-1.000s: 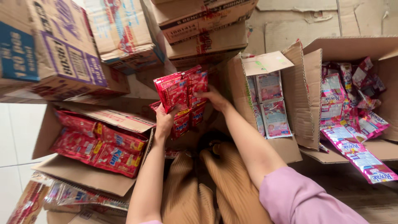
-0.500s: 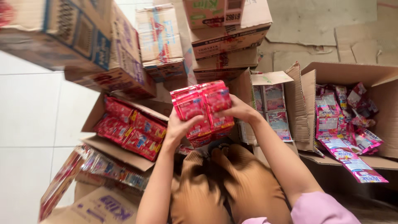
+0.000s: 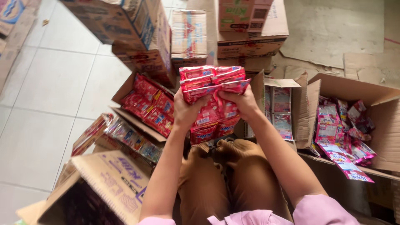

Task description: The person sits on the floor and sorts snack packets from multiple cardboard boxes. They pick up stacks of purple and red packets, separate them, and place them into different boxes. The person also opens a sealed box and transfers its contents.

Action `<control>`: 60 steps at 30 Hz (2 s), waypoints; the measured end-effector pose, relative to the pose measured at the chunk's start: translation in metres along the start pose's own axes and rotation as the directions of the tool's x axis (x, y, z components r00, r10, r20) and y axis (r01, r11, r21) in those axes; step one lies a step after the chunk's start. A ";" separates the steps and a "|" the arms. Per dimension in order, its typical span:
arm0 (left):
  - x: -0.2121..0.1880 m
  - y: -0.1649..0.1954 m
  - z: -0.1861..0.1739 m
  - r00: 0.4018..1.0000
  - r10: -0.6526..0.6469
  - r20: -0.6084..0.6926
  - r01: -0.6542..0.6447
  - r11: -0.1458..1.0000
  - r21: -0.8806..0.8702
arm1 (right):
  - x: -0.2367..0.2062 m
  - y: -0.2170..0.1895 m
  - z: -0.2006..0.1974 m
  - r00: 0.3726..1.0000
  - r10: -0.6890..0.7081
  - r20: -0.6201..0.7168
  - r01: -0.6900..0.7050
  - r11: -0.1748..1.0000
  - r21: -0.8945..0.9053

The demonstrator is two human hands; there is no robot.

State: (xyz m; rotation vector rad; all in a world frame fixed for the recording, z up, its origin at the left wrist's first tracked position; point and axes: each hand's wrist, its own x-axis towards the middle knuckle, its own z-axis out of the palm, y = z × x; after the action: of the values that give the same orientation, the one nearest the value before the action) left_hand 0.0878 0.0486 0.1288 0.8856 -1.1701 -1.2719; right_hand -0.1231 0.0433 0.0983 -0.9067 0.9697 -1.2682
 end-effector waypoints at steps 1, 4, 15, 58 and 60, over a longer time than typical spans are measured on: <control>0.001 0.001 -0.004 0.999 -0.033 0.031 0.035 0.996 -0.084 | -0.001 -0.002 0.001 0.999 0.034 0.015 -0.036 0.995 0.094; 0.001 0.002 -0.009 0.995 -0.087 0.049 0.094 0.980 -0.176 | -0.004 -0.007 0.009 0.988 0.131 0.079 -0.149 0.945 0.292; -0.012 0.009 0.002 0.953 0.197 -0.232 -0.218 0.974 -0.068 | -0.016 -0.021 0.048 0.967 -0.097 -0.236 0.138 0.976 0.168; -0.033 0.093 -0.194 0.548 0.325 -0.771 -0.294 0.938 0.186 | 0.074 -0.072 0.095 0.949 -0.296 -0.109 0.314 0.916 0.250; -0.014 0.069 -0.199 0.643 0.187 -0.743 -0.185 0.979 0.086 | 0.090 -0.062 0.126 0.978 -0.197 0.072 0.196 0.980 0.018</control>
State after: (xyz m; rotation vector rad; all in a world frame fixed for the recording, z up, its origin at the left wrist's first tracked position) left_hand 0.2984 0.0495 0.1490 1.1114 -0.5608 -0.6009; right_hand -0.0210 -0.0499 0.1920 -1.0537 0.8297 -1.3942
